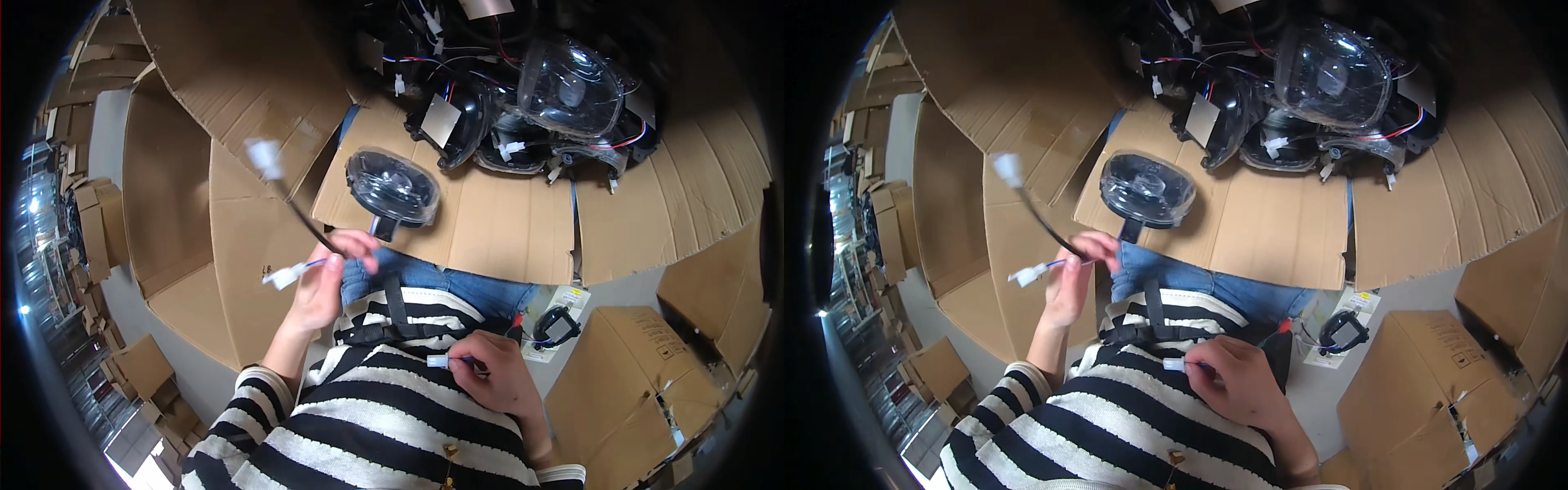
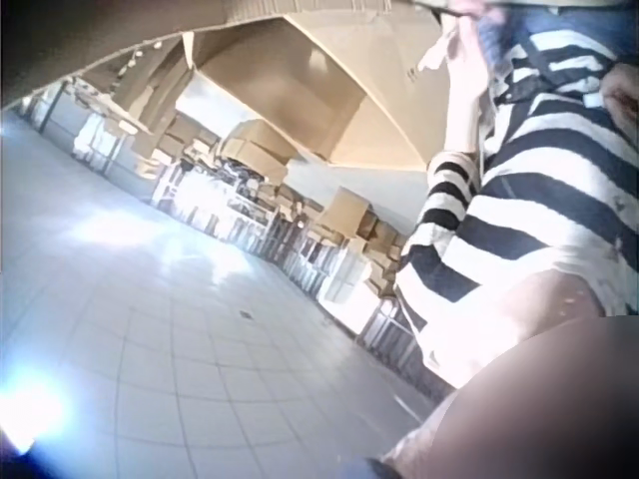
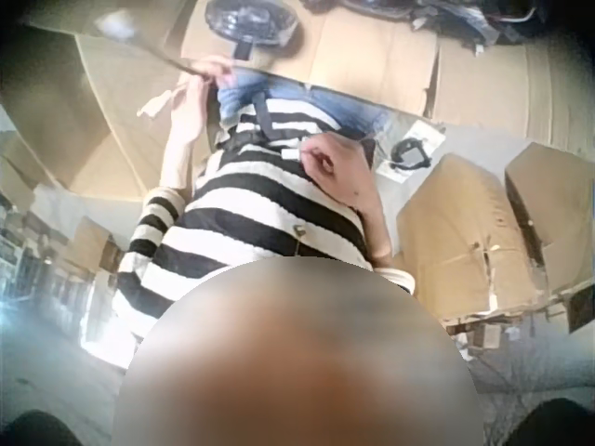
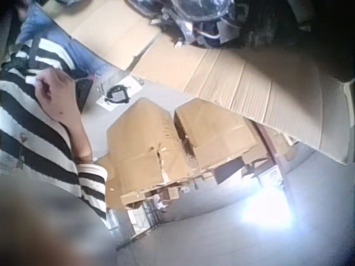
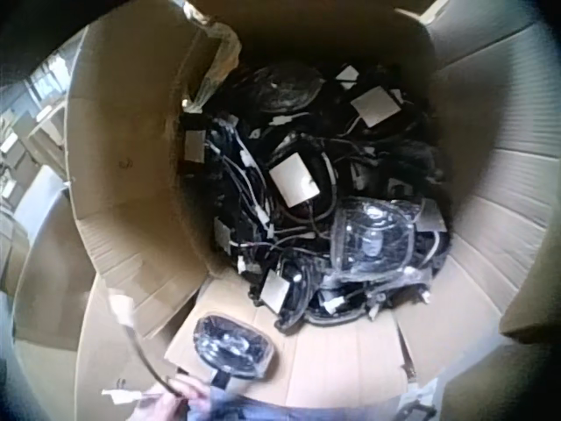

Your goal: The person sits on the floor in a warehouse and assembles electronic components by connecting white plastic wire connectors. They repeatedly pick up black plastic housings with wires from a large cardboard box, align the connectors, and snap them together before placing the assembled units back into the box.

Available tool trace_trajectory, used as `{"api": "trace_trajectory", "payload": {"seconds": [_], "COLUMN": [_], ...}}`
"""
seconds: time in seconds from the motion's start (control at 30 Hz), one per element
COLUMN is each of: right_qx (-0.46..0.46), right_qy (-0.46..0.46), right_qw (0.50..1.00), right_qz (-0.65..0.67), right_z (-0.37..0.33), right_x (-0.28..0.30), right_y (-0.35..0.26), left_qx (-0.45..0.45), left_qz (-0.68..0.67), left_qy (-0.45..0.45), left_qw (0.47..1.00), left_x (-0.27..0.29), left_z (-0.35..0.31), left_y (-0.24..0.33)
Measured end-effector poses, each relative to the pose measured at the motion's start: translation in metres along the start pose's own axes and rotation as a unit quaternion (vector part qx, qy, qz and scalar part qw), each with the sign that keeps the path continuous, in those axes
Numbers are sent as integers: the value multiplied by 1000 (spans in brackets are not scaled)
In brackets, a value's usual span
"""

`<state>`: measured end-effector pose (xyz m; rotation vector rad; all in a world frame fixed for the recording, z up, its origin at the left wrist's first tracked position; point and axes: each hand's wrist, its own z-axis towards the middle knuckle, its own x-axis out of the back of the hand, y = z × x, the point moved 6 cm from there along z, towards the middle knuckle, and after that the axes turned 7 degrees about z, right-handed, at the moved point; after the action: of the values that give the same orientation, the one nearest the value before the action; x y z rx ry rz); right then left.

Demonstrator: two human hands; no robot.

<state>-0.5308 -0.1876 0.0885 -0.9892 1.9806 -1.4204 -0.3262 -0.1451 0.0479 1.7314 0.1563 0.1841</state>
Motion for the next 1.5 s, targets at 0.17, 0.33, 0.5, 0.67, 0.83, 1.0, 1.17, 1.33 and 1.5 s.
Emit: {"api": "trace_trajectory", "payload": {"seconds": [0.17, 0.33, 0.5, 0.67, 0.83, 1.0, 1.17, 1.33, 1.5], "right_qx": [18, 18, -36, -65, -65, -104, -112, -103, -131], "right_qy": [-5, 33, 58, 96, 154, 178, 161, 164, 181], "right_qw": [1000, 998, 988, 974, 965, 944, 945, 930, 920], "right_qz": [-7, 47, 136, 196, 203, 257, 262, 314, 322], "right_z": [10, 19, 24, 25, 23, 20, 14, 22, 17], "right_x": [-6, -6, -10, -13, -9, -12, -7, -16, -19], "right_y": [-8, -14, -2, 6, 12, 25, 19, 20, 35], "left_qx": [23, -54, -92, -164, -150, -213, -224, -254, -263], "left_qz": [156, 406, 489, 478, 466, 447, 479, 489, 481], "left_qy": [-104, -199, -121, -32, 0, 29, 56, 66, 82], "left_qw": [982, 890, 859, 862, 872, 868, 847, 832, 833], "left_x": [-20, -37, -45, -53, -52, -53, -52, -59, -57], "left_z": [-2, 9, 10, 12, 12, 11, 18, 18, 16], "left_y": [10, 16, 16, 9, 6, 10, 7, 7, 9]}}
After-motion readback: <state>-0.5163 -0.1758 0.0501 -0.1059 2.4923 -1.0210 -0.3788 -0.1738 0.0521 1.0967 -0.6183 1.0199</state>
